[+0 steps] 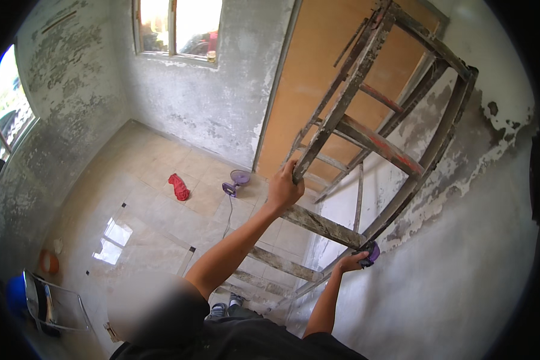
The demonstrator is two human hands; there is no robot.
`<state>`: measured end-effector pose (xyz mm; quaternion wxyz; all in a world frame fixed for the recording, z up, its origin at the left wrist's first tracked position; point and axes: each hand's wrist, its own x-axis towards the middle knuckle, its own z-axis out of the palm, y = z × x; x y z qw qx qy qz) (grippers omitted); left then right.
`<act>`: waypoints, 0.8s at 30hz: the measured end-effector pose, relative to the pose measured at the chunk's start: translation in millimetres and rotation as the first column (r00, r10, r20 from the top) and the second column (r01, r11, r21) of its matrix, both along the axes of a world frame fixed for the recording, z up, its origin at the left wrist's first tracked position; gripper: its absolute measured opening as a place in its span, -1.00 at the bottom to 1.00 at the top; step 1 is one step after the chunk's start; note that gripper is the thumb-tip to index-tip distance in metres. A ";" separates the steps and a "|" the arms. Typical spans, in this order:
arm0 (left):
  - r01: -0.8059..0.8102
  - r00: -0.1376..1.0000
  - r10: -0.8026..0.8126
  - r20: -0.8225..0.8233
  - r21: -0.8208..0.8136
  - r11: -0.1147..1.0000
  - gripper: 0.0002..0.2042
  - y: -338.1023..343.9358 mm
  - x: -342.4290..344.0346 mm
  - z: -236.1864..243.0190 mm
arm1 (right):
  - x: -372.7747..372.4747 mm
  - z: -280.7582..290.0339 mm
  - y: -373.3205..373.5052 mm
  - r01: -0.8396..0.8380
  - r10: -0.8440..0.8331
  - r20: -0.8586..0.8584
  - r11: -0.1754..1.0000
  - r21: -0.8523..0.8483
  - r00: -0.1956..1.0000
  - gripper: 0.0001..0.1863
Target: The person cleans a wall and ceiling area using a cloth, first wiping the ceiling while standing on a ladder, then descending the ladder and moving it to wipe a different section of the wall near a window.
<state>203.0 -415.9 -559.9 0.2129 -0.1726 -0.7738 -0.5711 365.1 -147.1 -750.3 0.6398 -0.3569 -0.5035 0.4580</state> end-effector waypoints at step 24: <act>-0.364 0.833 0.129 0.538 0.358 0.860 -0.44 -235.6 353.1 -245.0 | 141.6 -43.3 -300.8 -0.898 0.953 0.191 0.289 -0.331 0.237 -0.46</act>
